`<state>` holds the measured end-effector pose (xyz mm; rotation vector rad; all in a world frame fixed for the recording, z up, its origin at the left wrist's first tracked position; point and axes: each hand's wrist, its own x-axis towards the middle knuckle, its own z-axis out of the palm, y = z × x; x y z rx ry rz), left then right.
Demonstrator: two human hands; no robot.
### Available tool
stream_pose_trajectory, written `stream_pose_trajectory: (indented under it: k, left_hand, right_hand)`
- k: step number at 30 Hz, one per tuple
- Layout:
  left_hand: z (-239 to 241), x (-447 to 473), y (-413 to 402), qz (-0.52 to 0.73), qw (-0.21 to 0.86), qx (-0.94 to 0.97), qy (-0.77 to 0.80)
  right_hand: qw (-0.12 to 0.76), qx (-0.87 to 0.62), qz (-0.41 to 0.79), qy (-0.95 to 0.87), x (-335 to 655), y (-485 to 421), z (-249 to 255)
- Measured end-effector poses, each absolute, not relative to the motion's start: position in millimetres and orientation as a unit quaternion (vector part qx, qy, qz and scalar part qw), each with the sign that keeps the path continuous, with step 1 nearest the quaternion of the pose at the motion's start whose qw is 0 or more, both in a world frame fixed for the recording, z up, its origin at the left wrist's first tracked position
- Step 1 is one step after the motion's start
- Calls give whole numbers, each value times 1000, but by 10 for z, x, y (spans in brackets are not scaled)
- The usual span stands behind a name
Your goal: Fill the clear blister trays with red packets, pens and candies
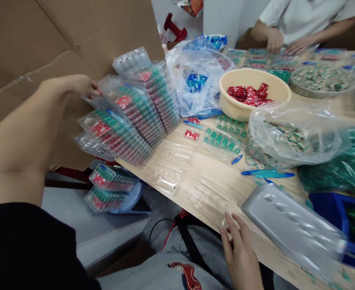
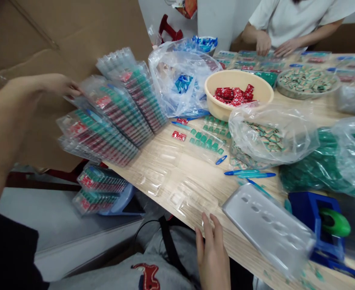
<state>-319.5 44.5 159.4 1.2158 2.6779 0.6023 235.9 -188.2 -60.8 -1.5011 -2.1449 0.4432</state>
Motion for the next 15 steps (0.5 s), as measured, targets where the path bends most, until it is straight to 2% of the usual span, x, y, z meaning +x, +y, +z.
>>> stream_pose_trajectory:
  k: [4,10,15]
  left_hand:
    - [1604,-3090,408,145,89,368,914]
    - [1698,-2996,259,161,17,352,922]
    - [1845,-2930,151,170,-3,344,923]
  right_hand:
    - [227,-531,174,-798,2370,-1894,-669]
    - [233,-538,168,-792,2423,-1901,-652]
    - [252,-554,191,-770,2410,-1885,-634]
